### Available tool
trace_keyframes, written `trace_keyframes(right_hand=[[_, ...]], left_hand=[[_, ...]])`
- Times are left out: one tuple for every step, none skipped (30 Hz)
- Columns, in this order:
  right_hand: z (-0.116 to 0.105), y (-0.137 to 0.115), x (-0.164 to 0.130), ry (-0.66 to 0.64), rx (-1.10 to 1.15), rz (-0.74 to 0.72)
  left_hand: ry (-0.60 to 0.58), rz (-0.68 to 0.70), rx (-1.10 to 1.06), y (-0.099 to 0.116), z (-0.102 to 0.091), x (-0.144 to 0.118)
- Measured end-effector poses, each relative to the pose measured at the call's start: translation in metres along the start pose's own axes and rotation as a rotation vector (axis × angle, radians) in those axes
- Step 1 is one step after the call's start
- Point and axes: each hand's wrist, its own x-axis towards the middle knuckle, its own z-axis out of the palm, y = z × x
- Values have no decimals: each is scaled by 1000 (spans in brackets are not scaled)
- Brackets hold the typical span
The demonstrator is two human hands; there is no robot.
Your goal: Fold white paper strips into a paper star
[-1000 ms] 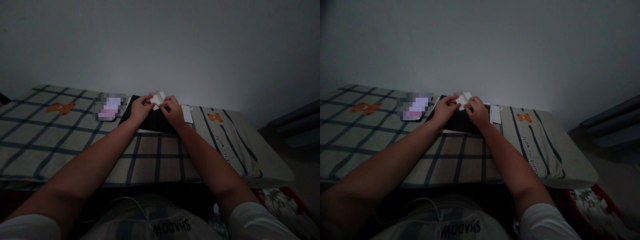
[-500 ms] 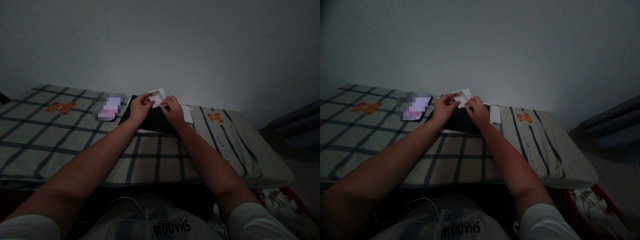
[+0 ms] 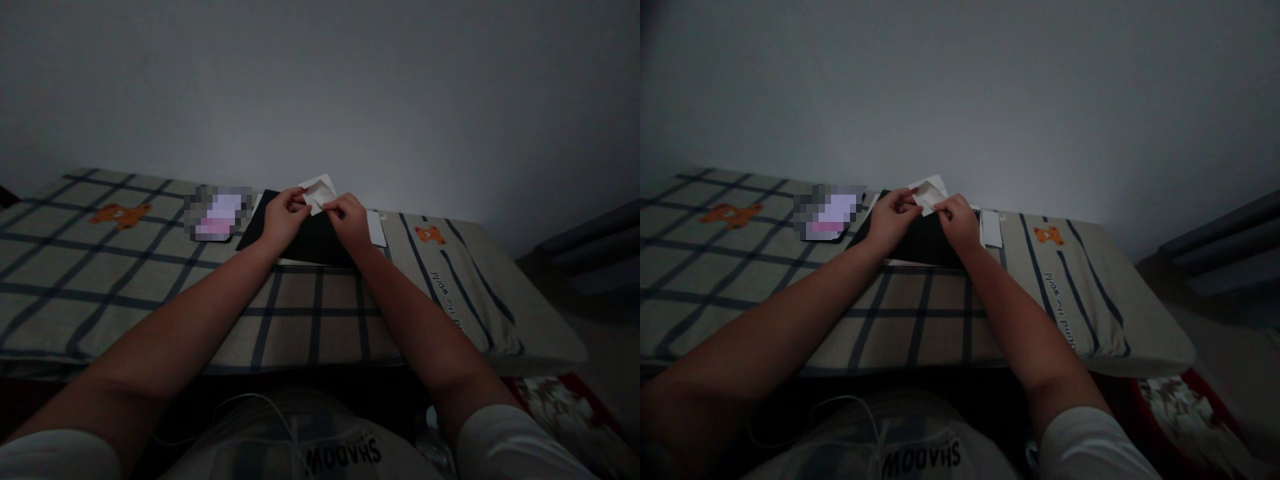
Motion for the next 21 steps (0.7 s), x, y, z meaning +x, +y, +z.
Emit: trace_keyframes(right_hand=[[1, 0, 0, 3, -8, -8], [1, -1, -1, 2, -20, -16], [1, -2, -1, -1, -35, -24], [1, -3, -2, -6, -52, -31], [1, -4, -2, -12, -69, -37], [0, -5, -2, -15, -85, -42], [0, -6, -3, -20, -99, -49], [-1, -7, -3, -29, -110, -59], [-2, -8, -3, -43, -119, -72], [-2, -9, -3, -59, -128, -85], [-3, -10, -3, -77, -136, -97], [-3, -11, -3, -95, -144, -105], [-4, -12, -3, -106, -153, -106], [-4, -13, -3, -113, -161, -104], [-4, -13, -3, -115, -172, -101], [-4, -14, -3, -112, -184, -98], [-4, -15, -4, -105, -195, -96], [-4, -16, -4, -96, -204, -94], [-4, -16, -4, -87, -209, -93], [-4, -16, -4, -79, -209, -93], [-4, -17, -4, -76, -206, -97]], left_hand=[[10, -4, 5, 1, 0, 0], [20, -9, 6, 1, 1, -1], [29, -15, 2, 2, 1, -1], [35, -19, -5, 2, 2, -1], [42, -23, -14, 2, 2, -2], [48, -25, -23, 1, 3, -1], [55, -27, -31, 0, 3, -1], [65, -28, -39, -2, 3, -1], [73, -28, -47, -3, 3, 0], [80, -29, -53, -5, 3, 0], [84, -31, -57, -6, 3, 1], [86, -34, -57, -7, 3, 1], [86, -37, -56, -8, 3, 2], [84, -40, -58, -8, 3, 2], [83, -40, -64, -7, 3, 2], [80, -39, -75, -6, 2, 1], [75, -38, -87, -5, 2, 1], [68, -38, -99, -4, 2, 1], [60, -40, -110, -4, 3, 0], [54, -47, -122, -3, 3, 0], [48, -57, -134, -3, 3, -1]])
